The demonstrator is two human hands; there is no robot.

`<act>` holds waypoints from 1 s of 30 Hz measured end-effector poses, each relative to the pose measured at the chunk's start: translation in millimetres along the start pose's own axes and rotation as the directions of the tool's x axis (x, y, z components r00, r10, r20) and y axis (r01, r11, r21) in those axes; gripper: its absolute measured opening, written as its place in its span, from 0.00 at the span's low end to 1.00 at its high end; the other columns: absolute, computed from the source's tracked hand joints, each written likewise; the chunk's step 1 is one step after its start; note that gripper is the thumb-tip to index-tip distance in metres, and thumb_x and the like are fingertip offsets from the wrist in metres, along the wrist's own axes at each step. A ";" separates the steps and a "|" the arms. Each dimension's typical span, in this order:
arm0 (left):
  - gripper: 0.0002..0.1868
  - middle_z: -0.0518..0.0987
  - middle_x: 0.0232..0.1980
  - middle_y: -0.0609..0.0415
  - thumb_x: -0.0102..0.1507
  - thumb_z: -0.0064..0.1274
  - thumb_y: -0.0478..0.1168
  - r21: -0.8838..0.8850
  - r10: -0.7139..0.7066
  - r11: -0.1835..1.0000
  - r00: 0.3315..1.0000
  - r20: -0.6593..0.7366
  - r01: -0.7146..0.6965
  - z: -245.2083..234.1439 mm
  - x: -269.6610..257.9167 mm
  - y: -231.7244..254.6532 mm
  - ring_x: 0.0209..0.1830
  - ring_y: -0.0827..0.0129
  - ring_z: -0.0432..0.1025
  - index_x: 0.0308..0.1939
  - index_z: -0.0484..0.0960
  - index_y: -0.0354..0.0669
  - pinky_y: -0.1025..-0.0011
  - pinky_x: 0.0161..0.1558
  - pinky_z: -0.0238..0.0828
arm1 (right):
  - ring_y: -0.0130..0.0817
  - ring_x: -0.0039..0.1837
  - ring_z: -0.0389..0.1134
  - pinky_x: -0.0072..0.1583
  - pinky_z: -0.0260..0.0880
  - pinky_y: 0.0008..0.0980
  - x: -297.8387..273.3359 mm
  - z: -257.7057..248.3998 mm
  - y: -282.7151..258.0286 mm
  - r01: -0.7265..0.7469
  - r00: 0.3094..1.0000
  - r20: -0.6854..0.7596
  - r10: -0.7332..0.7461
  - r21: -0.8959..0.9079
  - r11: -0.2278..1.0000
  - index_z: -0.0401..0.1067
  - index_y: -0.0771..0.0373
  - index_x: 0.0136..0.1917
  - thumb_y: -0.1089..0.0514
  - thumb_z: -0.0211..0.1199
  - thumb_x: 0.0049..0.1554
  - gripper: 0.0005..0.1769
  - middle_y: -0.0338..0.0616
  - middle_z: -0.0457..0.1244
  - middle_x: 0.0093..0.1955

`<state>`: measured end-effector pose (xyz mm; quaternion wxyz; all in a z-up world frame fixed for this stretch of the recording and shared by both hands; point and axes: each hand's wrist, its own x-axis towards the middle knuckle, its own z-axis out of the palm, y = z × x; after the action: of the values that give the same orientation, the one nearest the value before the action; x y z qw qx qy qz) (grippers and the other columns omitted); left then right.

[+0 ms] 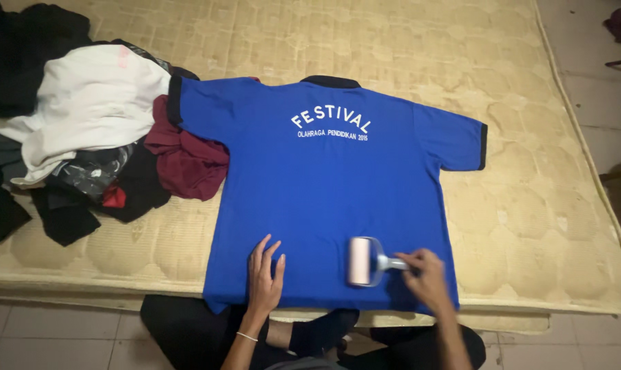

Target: The person uses a lint roller to clean a blue shirt on a bed, moving the tool across the fabric and then folding the shirt.

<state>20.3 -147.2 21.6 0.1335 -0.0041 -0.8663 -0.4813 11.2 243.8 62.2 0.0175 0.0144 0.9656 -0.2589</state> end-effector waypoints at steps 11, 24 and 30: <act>0.18 0.70 0.69 0.44 0.70 0.47 0.44 0.070 0.019 0.998 0.991 -0.129 -0.010 -2.0 6.6 11.5 0.72 0.50 0.62 0.60 0.78 0.39 0.50 0.71 0.54 | 0.45 0.44 0.64 0.47 0.66 0.43 13.2 84.3 -199.4 0.305 0.926 0.184 -0.330 0.151 0.940 0.73 0.49 0.70 0.47 0.68 0.56 0.28 0.51 0.60 0.42; 0.21 0.67 0.71 0.42 0.68 0.48 0.47 0.219 -0.017 0.976 0.993 0.114 -0.008 17.6 3.6 -16.4 0.75 0.48 0.57 0.61 0.77 0.41 0.49 0.72 0.50 | 0.42 0.49 0.70 0.53 0.74 0.40 -14.8 -41.6 83.4 -0.223 0.973 -0.101 0.209 -0.164 0.961 0.81 0.54 0.59 0.52 0.77 0.44 0.28 0.53 0.65 0.53; 0.24 0.64 0.73 0.43 0.68 0.43 0.52 0.442 -0.032 0.894 0.976 0.214 -0.068 20.4 5.4 -16.7 0.76 0.51 0.54 0.63 0.76 0.46 0.48 0.74 0.45 | 0.42 0.50 0.71 0.55 0.73 0.42 -18.4 -78.6 136.7 -0.216 0.953 -0.230 0.198 -0.059 0.975 0.83 0.55 0.56 0.58 0.75 0.45 0.23 0.55 0.67 0.52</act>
<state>8.2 -139.8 -1.3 0.0407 -0.0335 -0.9628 -0.2651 32.5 401.1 62.7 -0.0632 0.1437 0.9646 -0.2117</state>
